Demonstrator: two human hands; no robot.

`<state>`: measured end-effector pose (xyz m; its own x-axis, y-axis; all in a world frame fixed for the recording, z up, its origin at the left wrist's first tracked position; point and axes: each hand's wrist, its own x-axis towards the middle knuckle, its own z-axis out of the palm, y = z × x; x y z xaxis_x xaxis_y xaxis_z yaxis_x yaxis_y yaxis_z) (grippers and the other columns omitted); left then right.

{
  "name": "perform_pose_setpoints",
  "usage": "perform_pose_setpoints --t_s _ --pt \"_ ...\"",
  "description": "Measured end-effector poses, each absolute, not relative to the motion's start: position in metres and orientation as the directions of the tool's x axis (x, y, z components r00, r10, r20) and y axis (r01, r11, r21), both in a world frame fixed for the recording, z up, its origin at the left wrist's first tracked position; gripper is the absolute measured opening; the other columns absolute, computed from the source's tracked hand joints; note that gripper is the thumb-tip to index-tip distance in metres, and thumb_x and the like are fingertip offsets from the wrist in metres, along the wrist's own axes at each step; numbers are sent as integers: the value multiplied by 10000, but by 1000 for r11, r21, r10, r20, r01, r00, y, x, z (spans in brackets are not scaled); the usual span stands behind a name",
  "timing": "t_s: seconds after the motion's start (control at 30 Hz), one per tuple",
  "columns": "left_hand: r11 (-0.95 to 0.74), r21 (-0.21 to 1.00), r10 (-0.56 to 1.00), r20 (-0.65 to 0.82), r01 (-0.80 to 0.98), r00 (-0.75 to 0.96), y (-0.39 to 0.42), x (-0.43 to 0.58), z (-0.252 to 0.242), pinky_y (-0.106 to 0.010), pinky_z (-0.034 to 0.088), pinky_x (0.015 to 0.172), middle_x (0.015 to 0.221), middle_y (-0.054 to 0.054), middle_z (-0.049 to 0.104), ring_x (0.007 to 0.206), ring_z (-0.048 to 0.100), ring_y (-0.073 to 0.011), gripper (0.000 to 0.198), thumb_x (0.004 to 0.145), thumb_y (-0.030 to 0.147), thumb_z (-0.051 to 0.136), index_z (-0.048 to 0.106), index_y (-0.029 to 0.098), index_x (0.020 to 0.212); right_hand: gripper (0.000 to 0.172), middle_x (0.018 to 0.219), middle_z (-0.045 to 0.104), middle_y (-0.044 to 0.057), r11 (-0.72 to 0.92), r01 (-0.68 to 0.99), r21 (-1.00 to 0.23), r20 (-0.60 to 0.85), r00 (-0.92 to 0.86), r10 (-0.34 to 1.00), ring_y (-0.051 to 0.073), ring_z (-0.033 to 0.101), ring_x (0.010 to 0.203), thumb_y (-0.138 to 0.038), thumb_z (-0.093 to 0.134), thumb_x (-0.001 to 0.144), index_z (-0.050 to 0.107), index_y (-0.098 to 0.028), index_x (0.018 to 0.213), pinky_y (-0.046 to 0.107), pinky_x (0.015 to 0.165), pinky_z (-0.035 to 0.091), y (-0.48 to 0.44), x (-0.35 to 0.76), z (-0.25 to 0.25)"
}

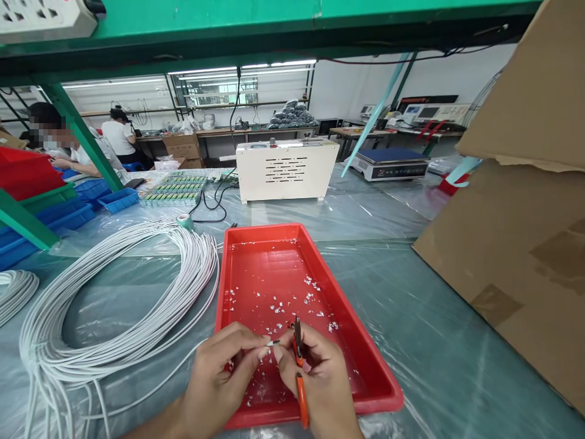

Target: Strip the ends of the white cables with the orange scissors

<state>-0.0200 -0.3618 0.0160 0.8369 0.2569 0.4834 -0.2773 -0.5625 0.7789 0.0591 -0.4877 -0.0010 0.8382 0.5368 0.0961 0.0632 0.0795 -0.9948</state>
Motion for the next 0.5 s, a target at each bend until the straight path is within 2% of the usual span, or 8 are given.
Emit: perform_pose_setpoints --t_s 0.33,0.4,0.5 --pt "-399 906 356 294 -140 887 -364 -19 26 -192 374 496 612 -2 574 533 476 -96 135 802 183 548 682 177 796 102 547 505 -33 74 47 -996 78 858 508 115 421 467 -201 659 661 575 -175 610 173 433 357 -487 62 4" --pt "-355 927 383 262 -121 886 -364 -18 28 -190 365 487 593 2 560 523 456 -94 133 798 189 552 682 170 778 54 602 548 -18 57 96 -994 112 857 503 139 481 521 -181 658 653 606 -180 671 189 479 407 -488 66 5" --pt "-279 955 423 218 -102 880 -364 -17 30 -187 361 471 570 6 546 509 428 -93 121 781 192 566 674 149 749 69 669 576 -4 13 218 -976 197 855 480 174 542 621 -174 644 665 629 -183 732 222 592 453 -489 70 7"
